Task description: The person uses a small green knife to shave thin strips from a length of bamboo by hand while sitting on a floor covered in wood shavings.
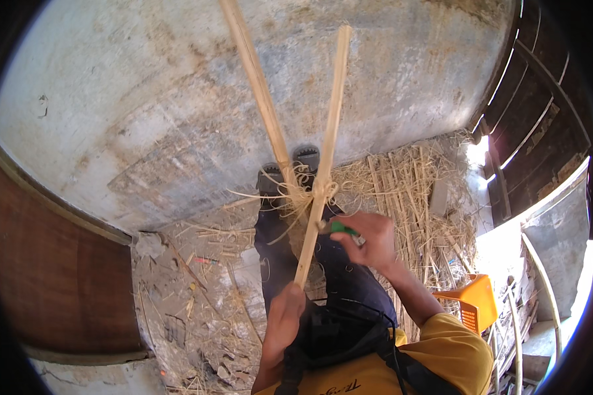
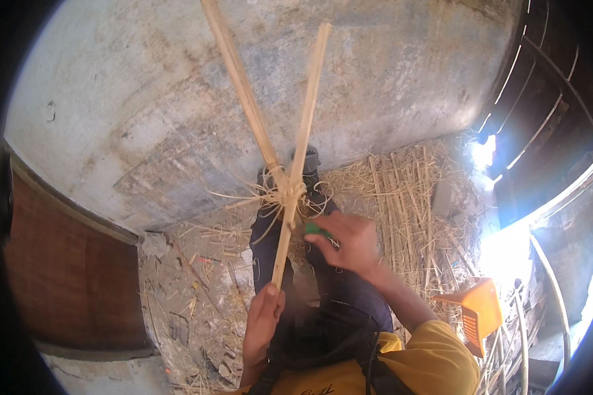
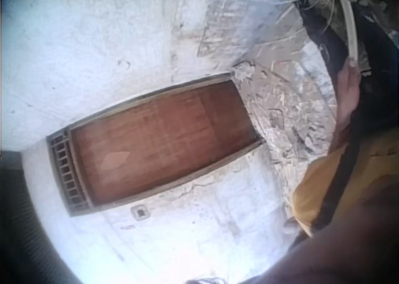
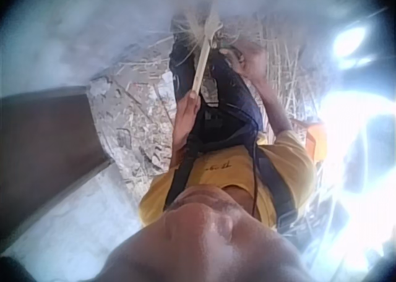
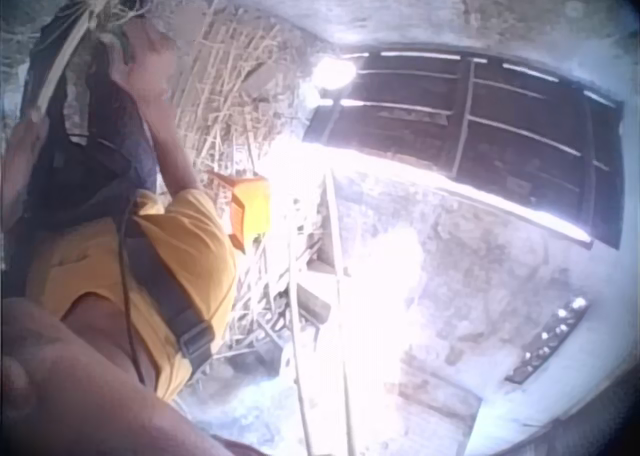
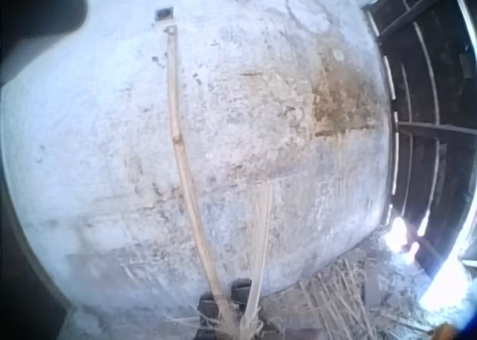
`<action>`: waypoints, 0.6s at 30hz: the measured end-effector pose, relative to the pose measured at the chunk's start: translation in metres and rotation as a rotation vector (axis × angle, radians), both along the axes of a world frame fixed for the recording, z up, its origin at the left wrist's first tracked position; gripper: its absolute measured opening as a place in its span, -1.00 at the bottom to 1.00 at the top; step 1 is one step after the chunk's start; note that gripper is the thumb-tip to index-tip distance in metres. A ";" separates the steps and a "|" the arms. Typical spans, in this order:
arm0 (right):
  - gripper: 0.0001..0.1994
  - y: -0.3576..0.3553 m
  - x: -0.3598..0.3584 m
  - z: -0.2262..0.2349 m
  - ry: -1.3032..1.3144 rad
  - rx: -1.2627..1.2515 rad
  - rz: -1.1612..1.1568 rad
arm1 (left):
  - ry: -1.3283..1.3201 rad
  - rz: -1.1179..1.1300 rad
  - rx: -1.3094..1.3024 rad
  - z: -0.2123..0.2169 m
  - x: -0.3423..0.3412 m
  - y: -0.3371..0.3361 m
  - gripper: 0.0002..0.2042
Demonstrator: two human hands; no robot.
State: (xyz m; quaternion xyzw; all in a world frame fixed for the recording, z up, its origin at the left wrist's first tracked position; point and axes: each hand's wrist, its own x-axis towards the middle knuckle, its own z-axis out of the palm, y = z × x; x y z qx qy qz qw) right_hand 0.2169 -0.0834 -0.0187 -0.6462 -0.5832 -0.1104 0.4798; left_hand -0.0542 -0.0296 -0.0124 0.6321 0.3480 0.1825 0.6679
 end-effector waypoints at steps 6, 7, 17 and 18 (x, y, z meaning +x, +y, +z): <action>-0.76 0.005 0.015 0.009 -0.029 -0.015 -0.057 | 0.020 -0.015 -0.008 -0.010 -0.011 -0.005 -0.56; -0.77 0.006 0.014 0.009 -0.024 -0.017 -0.061 | 0.016 -0.014 -0.013 -0.010 -0.012 -0.005 -0.55; -0.72 0.008 0.014 0.002 0.346 -0.126 0.069 | -0.036 -0.052 -0.137 -0.011 -0.013 -0.004 -0.55; -0.69 0.006 0.018 0.003 0.395 -0.174 0.124 | -0.034 -0.049 -0.200 -0.012 -0.015 -0.004 -0.54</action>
